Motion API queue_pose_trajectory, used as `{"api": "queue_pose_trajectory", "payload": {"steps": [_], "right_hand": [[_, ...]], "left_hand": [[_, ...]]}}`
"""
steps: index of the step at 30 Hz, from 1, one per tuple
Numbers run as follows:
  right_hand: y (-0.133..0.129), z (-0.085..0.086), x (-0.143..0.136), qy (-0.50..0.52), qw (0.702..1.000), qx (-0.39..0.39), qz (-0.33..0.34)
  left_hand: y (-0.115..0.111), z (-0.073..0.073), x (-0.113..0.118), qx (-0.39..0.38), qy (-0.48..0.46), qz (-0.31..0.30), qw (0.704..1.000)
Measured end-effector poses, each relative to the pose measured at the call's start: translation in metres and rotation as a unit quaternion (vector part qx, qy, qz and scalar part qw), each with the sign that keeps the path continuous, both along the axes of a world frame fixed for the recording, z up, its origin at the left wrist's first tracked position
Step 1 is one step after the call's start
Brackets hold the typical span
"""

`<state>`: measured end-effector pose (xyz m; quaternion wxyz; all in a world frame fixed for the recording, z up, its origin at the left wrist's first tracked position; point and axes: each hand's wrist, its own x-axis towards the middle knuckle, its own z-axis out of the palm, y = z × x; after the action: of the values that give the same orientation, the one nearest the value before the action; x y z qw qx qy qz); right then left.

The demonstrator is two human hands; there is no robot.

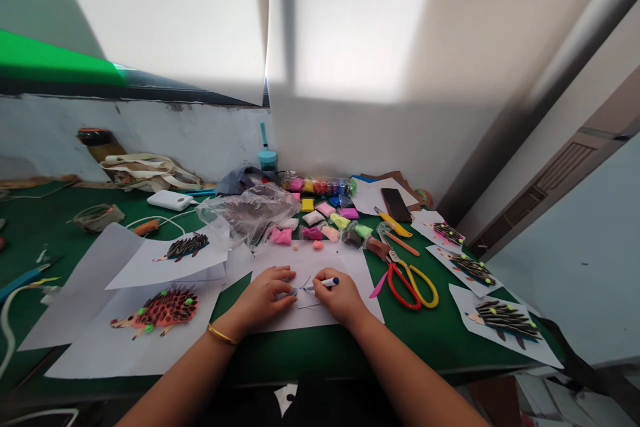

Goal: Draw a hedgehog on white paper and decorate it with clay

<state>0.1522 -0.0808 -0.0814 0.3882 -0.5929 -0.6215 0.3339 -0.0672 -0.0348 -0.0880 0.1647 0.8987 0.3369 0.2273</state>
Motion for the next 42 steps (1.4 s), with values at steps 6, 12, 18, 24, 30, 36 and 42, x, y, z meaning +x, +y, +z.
{"api": "queue_pose_trajectory", "payload": {"steps": [6, 12, 18, 24, 30, 36, 42], "right_hand": [[0.001, -0.003, 0.001, -0.001, 1.000, 0.001, -0.010], [0.000, -0.003, 0.000, -0.006, 1.000, 0.010, -0.018], [0.000, -0.004, 0.001, -0.010, 0.999, 0.011, -0.030], [-0.001, -0.003, 0.003, -0.016, 0.999, 0.007, -0.042], [-0.001, -0.004, 0.005, -0.014, 0.998, 0.010, -0.054], [0.001, -0.004, 0.008, -0.029, 0.995, 0.017, -0.090], [-0.001, 0.002, 0.014, 0.001, 0.988, 0.017, -0.156]], "left_hand": [[0.000, 0.000, 0.000, 0.004, -0.003, -0.002, 1.000], [0.001, 0.000, 0.000, -0.002, 0.005, 0.000, 1.000], [0.000, -0.001, 0.000, 0.002, 0.005, 0.003, 1.000], [0.000, -0.001, 0.000, -0.001, 0.003, 0.004, 1.000], [0.000, -0.001, 0.000, -0.001, 0.002, 0.002, 1.000], [0.000, -0.001, 0.000, -0.001, 0.003, 0.003, 1.000], [0.000, 0.002, 0.000, -0.001, 0.008, -0.001, 1.000]]}}
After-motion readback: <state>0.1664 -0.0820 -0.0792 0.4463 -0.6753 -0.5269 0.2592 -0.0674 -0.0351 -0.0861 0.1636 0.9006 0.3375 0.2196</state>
